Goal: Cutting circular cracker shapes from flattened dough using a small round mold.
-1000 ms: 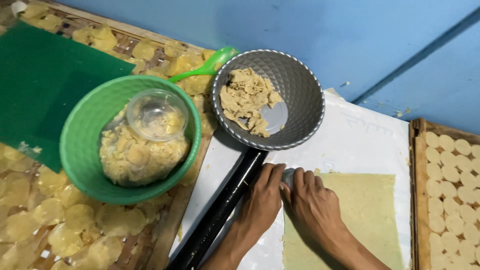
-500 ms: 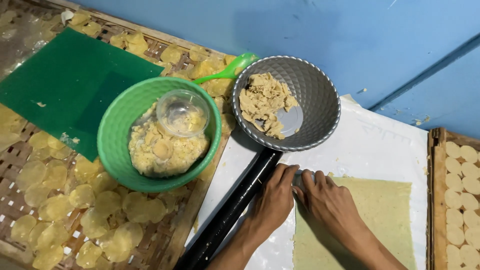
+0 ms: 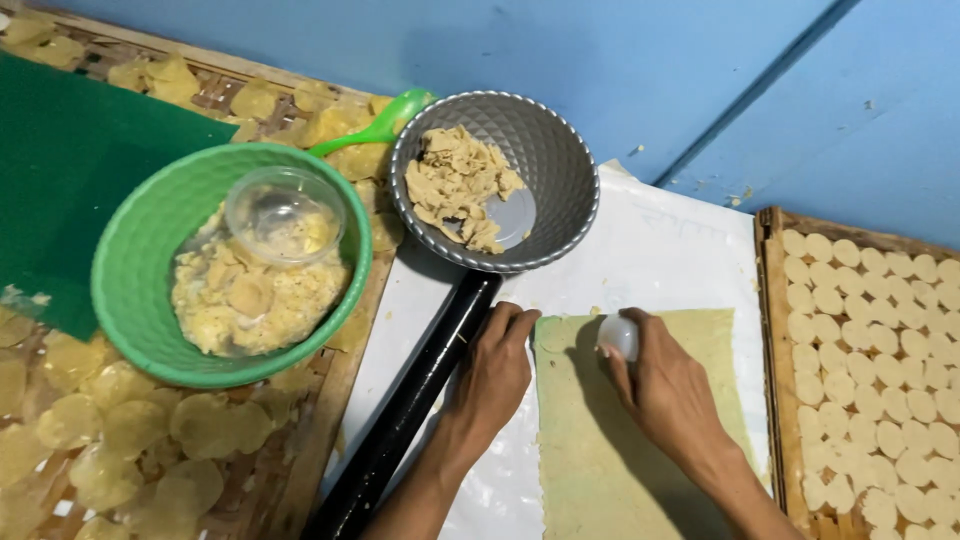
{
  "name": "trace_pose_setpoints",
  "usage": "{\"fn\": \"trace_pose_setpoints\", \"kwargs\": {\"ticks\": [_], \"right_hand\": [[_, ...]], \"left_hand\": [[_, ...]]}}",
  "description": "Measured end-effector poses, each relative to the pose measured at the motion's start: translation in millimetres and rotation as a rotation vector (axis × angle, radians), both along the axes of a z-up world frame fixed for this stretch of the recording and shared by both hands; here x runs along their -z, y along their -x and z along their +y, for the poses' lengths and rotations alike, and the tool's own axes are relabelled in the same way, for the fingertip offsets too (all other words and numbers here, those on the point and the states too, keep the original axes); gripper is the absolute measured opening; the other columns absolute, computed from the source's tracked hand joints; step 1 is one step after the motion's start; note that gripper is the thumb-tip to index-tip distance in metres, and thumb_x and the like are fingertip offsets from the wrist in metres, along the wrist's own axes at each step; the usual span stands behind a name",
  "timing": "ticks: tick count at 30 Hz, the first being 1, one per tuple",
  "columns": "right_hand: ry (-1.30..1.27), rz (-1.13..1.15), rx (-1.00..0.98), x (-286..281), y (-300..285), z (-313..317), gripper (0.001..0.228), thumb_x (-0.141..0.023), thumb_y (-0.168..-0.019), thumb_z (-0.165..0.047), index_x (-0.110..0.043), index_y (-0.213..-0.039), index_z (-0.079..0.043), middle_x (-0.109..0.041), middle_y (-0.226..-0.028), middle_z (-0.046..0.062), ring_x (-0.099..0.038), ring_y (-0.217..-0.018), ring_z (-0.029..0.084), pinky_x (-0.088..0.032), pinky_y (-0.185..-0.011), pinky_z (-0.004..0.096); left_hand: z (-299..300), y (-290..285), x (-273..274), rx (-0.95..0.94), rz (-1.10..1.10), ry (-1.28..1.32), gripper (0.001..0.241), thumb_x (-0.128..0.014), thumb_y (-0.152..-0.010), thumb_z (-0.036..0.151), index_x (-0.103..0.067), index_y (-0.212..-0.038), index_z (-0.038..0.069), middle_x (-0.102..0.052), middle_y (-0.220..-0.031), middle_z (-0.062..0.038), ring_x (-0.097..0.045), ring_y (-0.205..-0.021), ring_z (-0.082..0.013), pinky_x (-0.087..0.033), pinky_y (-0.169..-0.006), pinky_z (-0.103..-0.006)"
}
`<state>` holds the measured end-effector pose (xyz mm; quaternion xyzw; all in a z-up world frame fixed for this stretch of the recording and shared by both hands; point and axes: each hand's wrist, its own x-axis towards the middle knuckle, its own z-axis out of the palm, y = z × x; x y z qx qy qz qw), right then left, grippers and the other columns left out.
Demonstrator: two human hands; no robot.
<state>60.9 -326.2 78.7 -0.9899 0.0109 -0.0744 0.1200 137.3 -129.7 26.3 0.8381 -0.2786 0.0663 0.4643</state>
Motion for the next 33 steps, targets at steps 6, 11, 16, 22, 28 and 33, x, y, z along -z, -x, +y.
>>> {"fn": "trace_pose_setpoints", "kwargs": {"ticks": [6, 11, 16, 22, 28, 33], "right_hand": [[0.157, 0.044, -0.002, 0.4, -5.8, 11.3, 0.057, -0.056, -0.097, -0.044, -0.05, -0.13, 0.001, -0.063, -0.099, 0.016, -0.068, -0.067, 0.027, -0.06, -0.045, 0.035], [0.163, 0.051, -0.04, 5.9, -19.0, 11.4, 0.057, -0.056, -0.097, -0.042, -0.051, -0.13, 0.003, -0.061, -0.097, 0.015, -0.065, -0.064, 0.026, -0.058, -0.044, 0.035], [0.359, 0.241, -0.001, 32.1, -29.5, 7.2, 0.054, -0.035, -0.102, -0.055, -0.045, -0.133, -0.012, -0.055, -0.094, 0.006, -0.069, -0.09, 0.029, -0.062, -0.064, 0.046], [0.504, 0.223, -0.023, 17.8, -34.0, 10.4, 0.048, -0.029, -0.104, -0.055, -0.044, -0.123, -0.014, -0.056, -0.085, 0.005, -0.073, -0.073, 0.028, -0.061, -0.058, 0.043], [0.496, 0.242, -0.051, 20.2, -37.0, 5.0, 0.046, -0.03, -0.104, -0.053, -0.044, -0.126, -0.015, -0.057, -0.086, 0.006, -0.074, -0.072, 0.03, -0.06, -0.056, 0.045], [0.455, 0.353, -0.102, 9.0, -40.3, 3.9, 0.046, -0.028, -0.105, -0.049, -0.043, -0.133, -0.016, -0.061, -0.094, 0.008, -0.077, -0.077, 0.032, -0.062, -0.066, 0.048]], "left_hand": [[1.4, 1.5, -7.6, -0.019, -0.017, -0.031, 0.032, -0.06, -0.085, -0.01, -0.071, -0.115, -0.006, -0.065, -0.104, -0.012, -0.067, -0.074, -0.0213, -0.061, -0.065, -0.0312], [-0.4, 0.4, -5.7, -0.031, -0.043, -0.091, 0.033, -0.062, -0.085, -0.009, -0.07, -0.116, -0.006, -0.064, -0.103, -0.012, -0.066, -0.073, -0.0213, -0.06, -0.064, -0.0317], [-1.8, -1.8, 21.2, -0.082, -0.228, -0.184, 0.027, -0.057, -0.092, 0.001, -0.07, -0.115, 0.007, -0.057, -0.101, -0.005, -0.065, -0.082, -0.0226, -0.05, -0.063, -0.0348], [-2.6, -2.3, 15.6, -0.08, -0.215, -0.168, 0.027, -0.057, -0.092, -0.001, -0.071, -0.115, 0.005, -0.057, -0.099, -0.006, -0.064, -0.079, -0.0241, -0.049, -0.061, -0.0342], [-4.0, -0.9, 14.8, -0.081, -0.208, -0.135, 0.029, -0.055, -0.093, -0.002, -0.07, -0.117, 0.004, -0.058, -0.1, -0.008, -0.064, -0.08, -0.0261, -0.049, -0.062, -0.0357], [-4.2, -0.6, 18.5, -0.11, -0.234, -0.158, 0.027, -0.057, -0.092, -0.001, -0.071, -0.115, 0.006, -0.057, -0.099, -0.006, -0.063, -0.079, -0.023, -0.05, -0.062, -0.0334]]}}
